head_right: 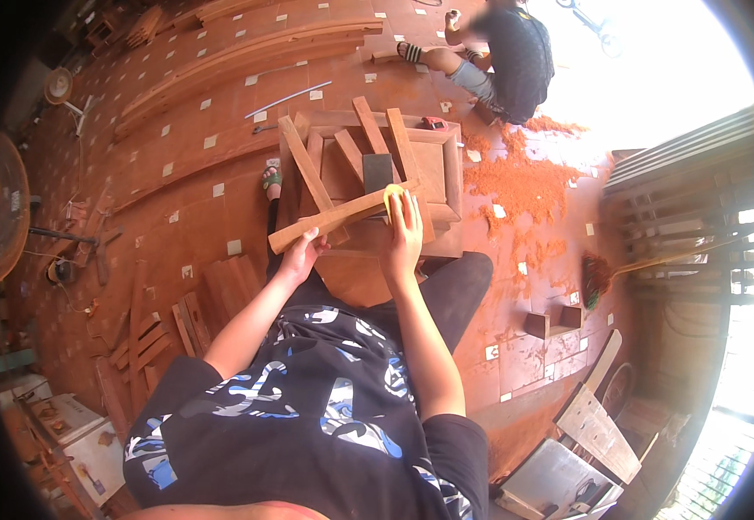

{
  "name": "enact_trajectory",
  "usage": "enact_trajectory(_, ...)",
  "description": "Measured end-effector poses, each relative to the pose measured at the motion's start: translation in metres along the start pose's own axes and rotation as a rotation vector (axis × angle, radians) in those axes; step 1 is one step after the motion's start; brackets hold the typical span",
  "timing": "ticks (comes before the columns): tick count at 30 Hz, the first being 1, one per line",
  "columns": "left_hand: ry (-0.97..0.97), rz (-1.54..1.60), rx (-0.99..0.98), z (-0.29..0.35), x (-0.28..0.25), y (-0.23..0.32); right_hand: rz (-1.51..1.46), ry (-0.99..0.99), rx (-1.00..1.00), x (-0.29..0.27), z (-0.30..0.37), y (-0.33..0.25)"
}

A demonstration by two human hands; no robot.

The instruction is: The person sits on the floor and sands a wooden frame using a sanding block, then switches to a round sanding pad to smooth the edges. The person handles the frame and sanding tools by hand, working on multiple pieces in a workshop setting.

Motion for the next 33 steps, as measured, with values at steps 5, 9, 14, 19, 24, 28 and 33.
enact_trajectory(5,0.087,0.068,-0.119,0.0,-0.008,-0.005,0.2,-0.096,-0.077,0.029,-0.017,0.008)
enact_trajectory(9,0.063,0.117,-0.171,0.0,-0.023,-0.011,0.381,-0.203,-0.099,0.045,0.003,0.012)
enact_trajectory(14,0.07,0.111,-0.338,0.002,-0.019,-0.005,0.355,-0.207,-0.061,0.047,0.006,0.015)
enact_trajectory(19,0.119,0.047,-0.376,0.004,0.008,-0.006,0.385,-0.227,-0.073,0.04,0.002,0.012)
enact_trajectory(24,-0.044,-0.132,-0.329,-0.009,0.019,-0.019,0.442,-0.492,-0.179,0.026,-0.036,0.012)
enact_trajectory(28,0.001,-0.286,-0.198,-0.013,0.013,-0.023,0.353,-0.486,-0.253,0.027,-0.047,0.016)
enact_trajectory(33,-0.067,-0.406,-0.331,0.002,0.013,-0.017,0.34,-0.462,-0.2,0.029,-0.037,0.018)
Point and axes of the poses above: each hand's wrist, its own z-axis away from the middle knuckle, its own x-axis out of the palm, y = z × x, the point moved 3 cm from there along -z, towards the middle knuckle, and after that the axes turned 6 degrees about -y, right-handed, at the moved point
